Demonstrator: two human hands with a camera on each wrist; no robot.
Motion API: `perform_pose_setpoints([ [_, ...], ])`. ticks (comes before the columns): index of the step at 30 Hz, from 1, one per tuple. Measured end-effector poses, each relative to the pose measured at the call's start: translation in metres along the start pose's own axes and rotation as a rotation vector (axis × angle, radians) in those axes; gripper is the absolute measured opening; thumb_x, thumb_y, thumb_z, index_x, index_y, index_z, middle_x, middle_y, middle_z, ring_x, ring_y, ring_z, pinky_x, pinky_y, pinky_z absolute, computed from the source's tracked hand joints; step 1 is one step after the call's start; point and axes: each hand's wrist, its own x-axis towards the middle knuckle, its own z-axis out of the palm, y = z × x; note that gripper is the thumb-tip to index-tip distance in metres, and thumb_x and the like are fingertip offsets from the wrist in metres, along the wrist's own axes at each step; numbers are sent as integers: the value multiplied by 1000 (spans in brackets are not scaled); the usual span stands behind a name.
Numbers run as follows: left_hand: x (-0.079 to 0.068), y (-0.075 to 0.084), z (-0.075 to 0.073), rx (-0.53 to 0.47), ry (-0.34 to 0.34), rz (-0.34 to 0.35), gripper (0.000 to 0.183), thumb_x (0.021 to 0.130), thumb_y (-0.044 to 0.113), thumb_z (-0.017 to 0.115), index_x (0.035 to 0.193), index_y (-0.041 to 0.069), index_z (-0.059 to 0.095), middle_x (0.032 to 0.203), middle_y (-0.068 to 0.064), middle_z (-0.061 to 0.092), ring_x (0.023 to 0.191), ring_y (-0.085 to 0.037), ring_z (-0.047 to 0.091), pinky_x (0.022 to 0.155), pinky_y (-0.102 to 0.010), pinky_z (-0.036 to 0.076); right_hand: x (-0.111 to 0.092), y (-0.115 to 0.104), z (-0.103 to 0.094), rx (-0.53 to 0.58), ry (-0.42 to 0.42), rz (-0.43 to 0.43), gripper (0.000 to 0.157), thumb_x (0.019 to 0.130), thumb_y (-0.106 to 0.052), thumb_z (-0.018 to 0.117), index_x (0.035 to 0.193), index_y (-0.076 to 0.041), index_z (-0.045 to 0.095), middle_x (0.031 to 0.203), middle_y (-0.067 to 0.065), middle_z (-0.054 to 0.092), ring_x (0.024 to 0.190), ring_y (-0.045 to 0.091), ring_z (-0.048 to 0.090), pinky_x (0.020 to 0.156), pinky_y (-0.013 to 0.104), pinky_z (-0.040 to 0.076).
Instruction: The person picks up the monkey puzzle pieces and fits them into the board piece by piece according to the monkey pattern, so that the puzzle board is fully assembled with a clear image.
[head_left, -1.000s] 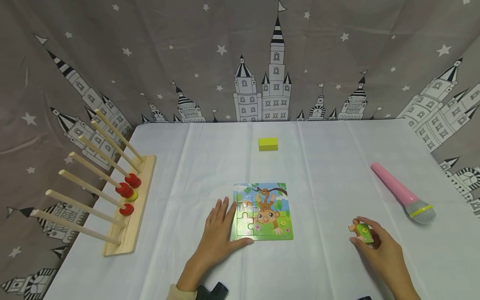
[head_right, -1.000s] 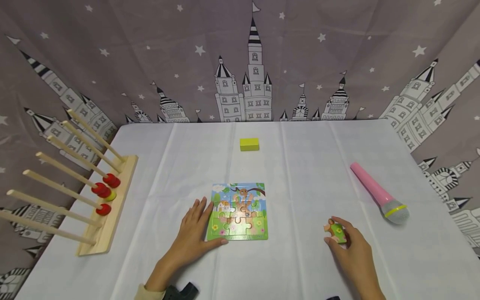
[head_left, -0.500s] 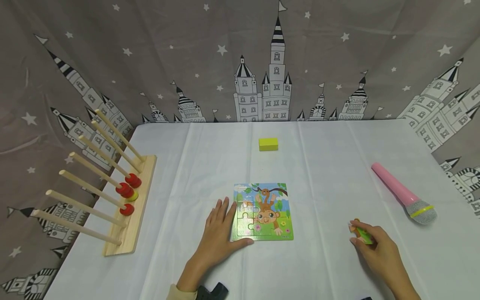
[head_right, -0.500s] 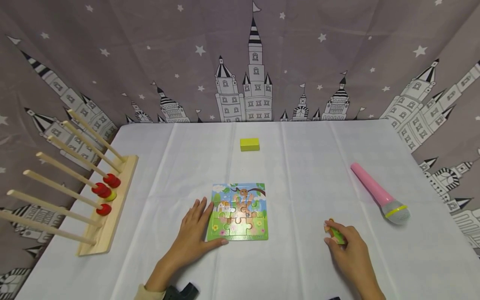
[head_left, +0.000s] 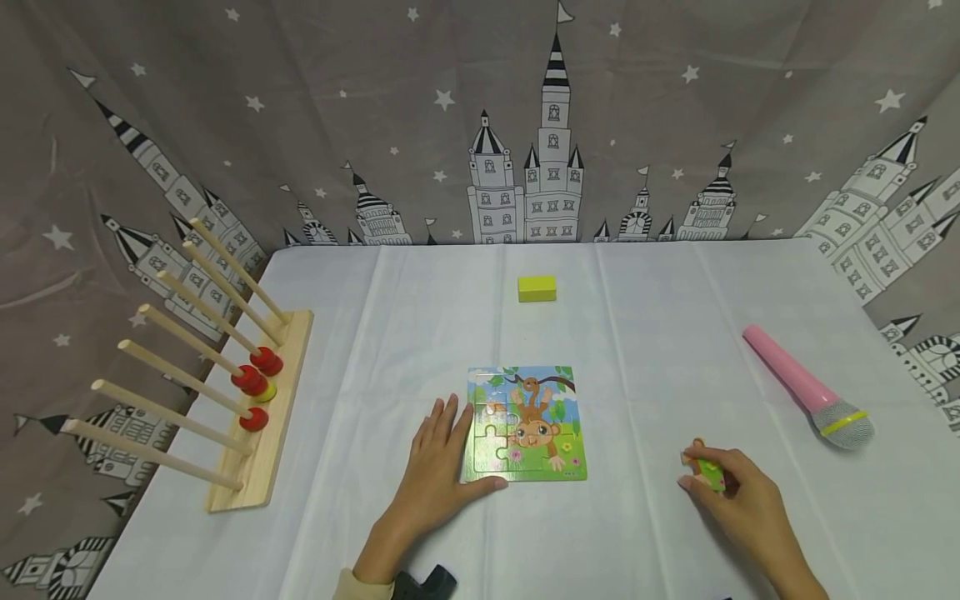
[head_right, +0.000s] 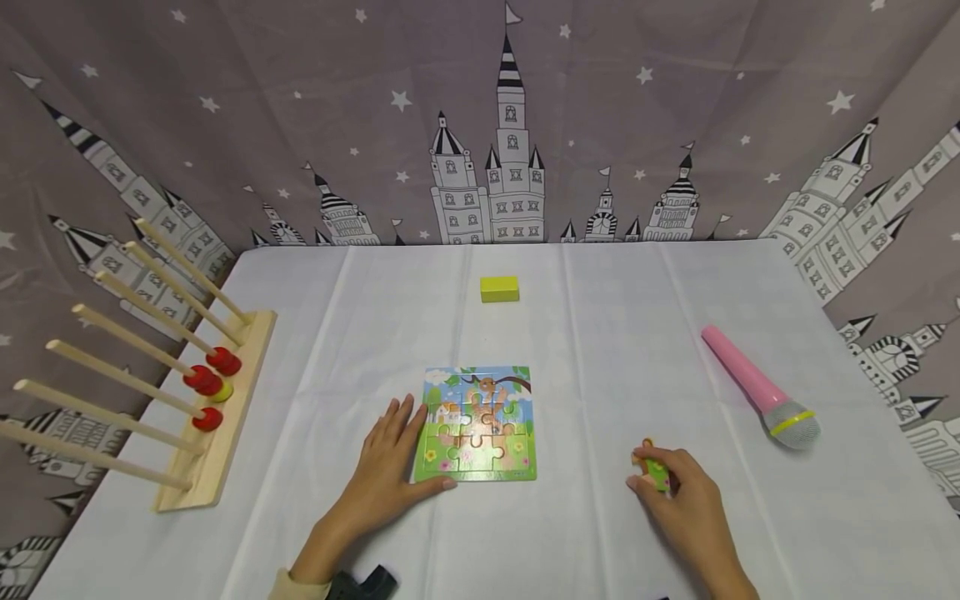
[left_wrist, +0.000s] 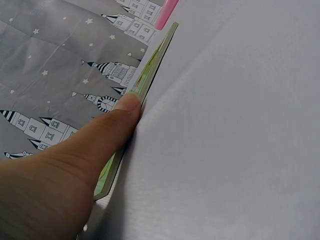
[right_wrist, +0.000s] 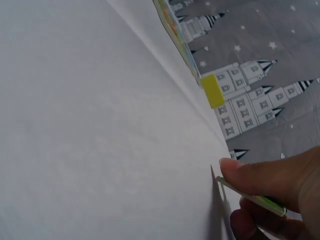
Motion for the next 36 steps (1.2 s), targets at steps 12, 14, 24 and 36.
perform_pose_setpoints([
  [12, 0, -1, 3, 14, 6, -4, 102, 67, 64, 65, 143, 7, 27, 152, -15, 14, 142, -30, 5, 113, -48, 9, 3, -27, 19, 47, -65, -116, 34, 62, -13, 81, 93, -18, 69, 75, -9, 54, 59, -2, 35, 49, 16, 32],
  [14, 0, -1, 2, 13, 6, -4, 102, 67, 64, 65, 143, 7, 27, 152, -15, 14, 142, -30, 5, 113, -48, 9, 5, -33, 23, 62, -90, -131, 33, 61, -14, 81, 92, -18, 69, 74, -11, 54, 58, -2, 34, 48, 16, 32],
  [24, 0, -1, 1, 11, 4, -6, 102, 67, 63, 66, 143, 7, 27, 152, -15, 14, 142, -31, 5, 113, -48, 9, 13, -67, 44, 163, -195, -209, 19, 75, -21, 73, 94, -18, 70, 73, -15, 54, 59, -1, 39, 50, 15, 35],
  [36, -1, -2, 2, 15, -2, -7, 102, 67, 65, 64, 143, 8, 26, 152, -14, 13, 142, -30, 4, 113, -49, 9, 28, -90, 63, 223, -262, -340, 21, 81, -7, 65, 101, -11, 70, 83, -5, 67, 64, -4, 45, 55, 15, 43],
])
